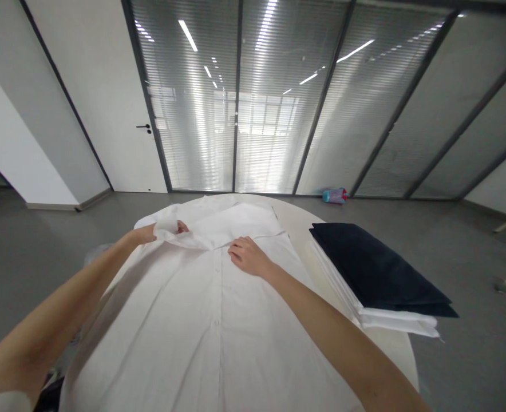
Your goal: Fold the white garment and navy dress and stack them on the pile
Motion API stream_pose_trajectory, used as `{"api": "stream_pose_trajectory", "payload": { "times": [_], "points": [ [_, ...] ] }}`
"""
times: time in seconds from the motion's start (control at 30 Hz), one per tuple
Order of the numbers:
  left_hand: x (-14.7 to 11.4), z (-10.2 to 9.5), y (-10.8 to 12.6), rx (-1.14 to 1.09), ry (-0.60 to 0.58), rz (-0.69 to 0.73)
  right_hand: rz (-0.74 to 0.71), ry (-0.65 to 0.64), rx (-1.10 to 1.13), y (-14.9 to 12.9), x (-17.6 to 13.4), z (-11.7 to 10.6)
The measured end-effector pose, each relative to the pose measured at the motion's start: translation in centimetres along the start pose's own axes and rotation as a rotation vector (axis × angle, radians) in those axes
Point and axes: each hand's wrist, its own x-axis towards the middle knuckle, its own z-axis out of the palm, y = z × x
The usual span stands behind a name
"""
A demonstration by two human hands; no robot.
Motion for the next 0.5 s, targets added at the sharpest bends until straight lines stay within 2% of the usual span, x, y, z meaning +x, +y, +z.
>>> {"api": "stream_pose_trajectory", "payload": {
  "times": [0.07, 0.1, 0.17, 0.23, 0.3, 0.37, 0.43, 0.5],
  "points": [
    [-0.8, -0.2, 0.0, -0.111, -0.042, 0.022, -0.033, -0.016, -0.001, -0.5, 0.1, -0.1],
    [-0.6, 0.0, 0.1, -0.165, -0.011, 0.036, -0.053, -0.027, 0.009, -0.9, 0.1, -0.1],
    [0.8, 0.6, 0.8, -0.270, 0.208, 0.105, -0.092, -0.059, 0.049, -1.5, 0.5, 0.0],
    [3.0, 1.5, 2.5, -0.365, 0.399, 0.152, -0.103, -0.096, 0.094, -1.6, 1.2, 0.3],
    [5.1, 2.6, 5.0, -0.446, 0.484, 0.186, -0.053, -0.142, 0.116, -0.8, 2.3, 0.6],
    [6.6, 3.5, 8.0, -0.502, 0.496, 0.257, 0.124, -0.219, 0.119, 1.1, 3.5, 0.8],
    [7.5, 3.9, 10.5, -0.559, 0.505, 0.338, 0.364, -0.298, 0.107, 3.7, 4.5, 0.9],
    [7.9, 3.8, 12.2, -0.604, 0.527, 0.404, 0.559, -0.327, 0.087, 6.6, 4.7, 0.6]
  ]
}}
